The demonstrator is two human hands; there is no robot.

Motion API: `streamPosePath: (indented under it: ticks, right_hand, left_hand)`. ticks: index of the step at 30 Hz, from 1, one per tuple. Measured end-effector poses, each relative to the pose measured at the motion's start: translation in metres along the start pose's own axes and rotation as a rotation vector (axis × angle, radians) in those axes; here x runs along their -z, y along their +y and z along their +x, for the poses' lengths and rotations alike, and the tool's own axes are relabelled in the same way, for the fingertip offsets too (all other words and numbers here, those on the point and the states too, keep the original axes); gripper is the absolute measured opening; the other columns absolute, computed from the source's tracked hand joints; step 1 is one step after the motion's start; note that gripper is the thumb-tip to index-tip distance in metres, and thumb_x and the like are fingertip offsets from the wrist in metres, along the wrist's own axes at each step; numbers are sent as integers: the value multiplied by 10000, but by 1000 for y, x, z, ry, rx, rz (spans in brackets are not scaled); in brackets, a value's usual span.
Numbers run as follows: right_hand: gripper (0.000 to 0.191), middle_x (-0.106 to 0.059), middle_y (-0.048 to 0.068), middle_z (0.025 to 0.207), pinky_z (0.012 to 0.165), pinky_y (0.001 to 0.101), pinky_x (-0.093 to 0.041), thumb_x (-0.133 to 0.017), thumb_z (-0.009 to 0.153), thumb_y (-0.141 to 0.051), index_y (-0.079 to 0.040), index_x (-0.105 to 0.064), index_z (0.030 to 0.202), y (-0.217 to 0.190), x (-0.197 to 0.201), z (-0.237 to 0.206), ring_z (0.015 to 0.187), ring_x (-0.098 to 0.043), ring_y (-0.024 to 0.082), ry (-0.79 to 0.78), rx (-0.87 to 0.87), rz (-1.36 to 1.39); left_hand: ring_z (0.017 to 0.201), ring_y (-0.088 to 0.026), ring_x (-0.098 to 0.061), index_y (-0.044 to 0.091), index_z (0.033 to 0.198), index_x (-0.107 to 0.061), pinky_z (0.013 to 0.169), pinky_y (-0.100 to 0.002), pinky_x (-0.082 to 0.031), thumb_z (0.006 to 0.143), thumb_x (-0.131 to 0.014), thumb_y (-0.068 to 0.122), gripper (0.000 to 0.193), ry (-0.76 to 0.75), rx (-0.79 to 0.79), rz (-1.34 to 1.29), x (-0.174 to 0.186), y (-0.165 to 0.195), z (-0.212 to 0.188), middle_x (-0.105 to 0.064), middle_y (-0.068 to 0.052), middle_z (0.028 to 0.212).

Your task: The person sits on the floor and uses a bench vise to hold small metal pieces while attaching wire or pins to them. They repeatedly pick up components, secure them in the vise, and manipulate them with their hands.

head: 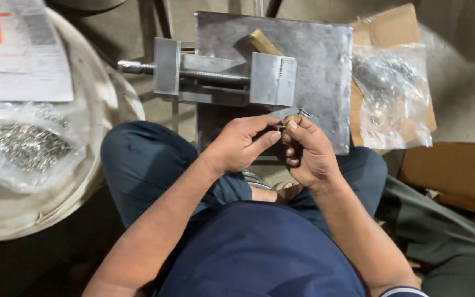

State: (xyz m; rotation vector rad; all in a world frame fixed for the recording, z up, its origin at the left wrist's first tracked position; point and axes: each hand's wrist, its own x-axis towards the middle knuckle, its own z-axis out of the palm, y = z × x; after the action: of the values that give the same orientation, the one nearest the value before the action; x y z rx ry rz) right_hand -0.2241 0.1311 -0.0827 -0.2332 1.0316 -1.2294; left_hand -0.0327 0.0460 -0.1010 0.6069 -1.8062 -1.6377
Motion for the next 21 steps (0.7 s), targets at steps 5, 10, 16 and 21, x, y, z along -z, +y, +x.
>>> streamPosePath:
  ticks: [5,10,16,21]
  right_hand:
    - [98,-584,-35,747,487,201,-376,-667,1004,-172,-83,-639,973,17,-21,-4,589,-512,66,210,73,-252]
    - [83,-661,33,918,698,267,-495,-731,955,-26,-25,-672,1014,1,-39,-12,797,-596,127,59,712,-1091]
    - [93,-700,76,962,732,275,-543,-737,953,-21,-33,-673,1019,-39,-64,-4,820,-677,156,152,999,-1301]
    - [69,-716,93,958,736,302,-577,-734,960,-78,-26,-710,998,-69,-85,10,857,-733,217,179,942,-1455]
  left_hand:
    - [736,-156,-600,10,1039,-659,698,-303,-521,1062,-606,196,195,31,23,-78,3,-11,-10,-676,-87,842]
    - [776,-88,-487,3,1012,-663,684,-288,-474,1111,-605,194,223,-29,82,-252,9,-12,-9,-587,-22,814]
    - [791,-57,-601,1,1120,-659,710,-245,-521,1027,-638,190,212,10,177,-388,11,2,-10,-684,8,852]
    - [851,-69,-627,-16,1130,-681,774,-258,-548,986,-687,171,237,47,185,-318,10,7,-11,-729,-20,938]
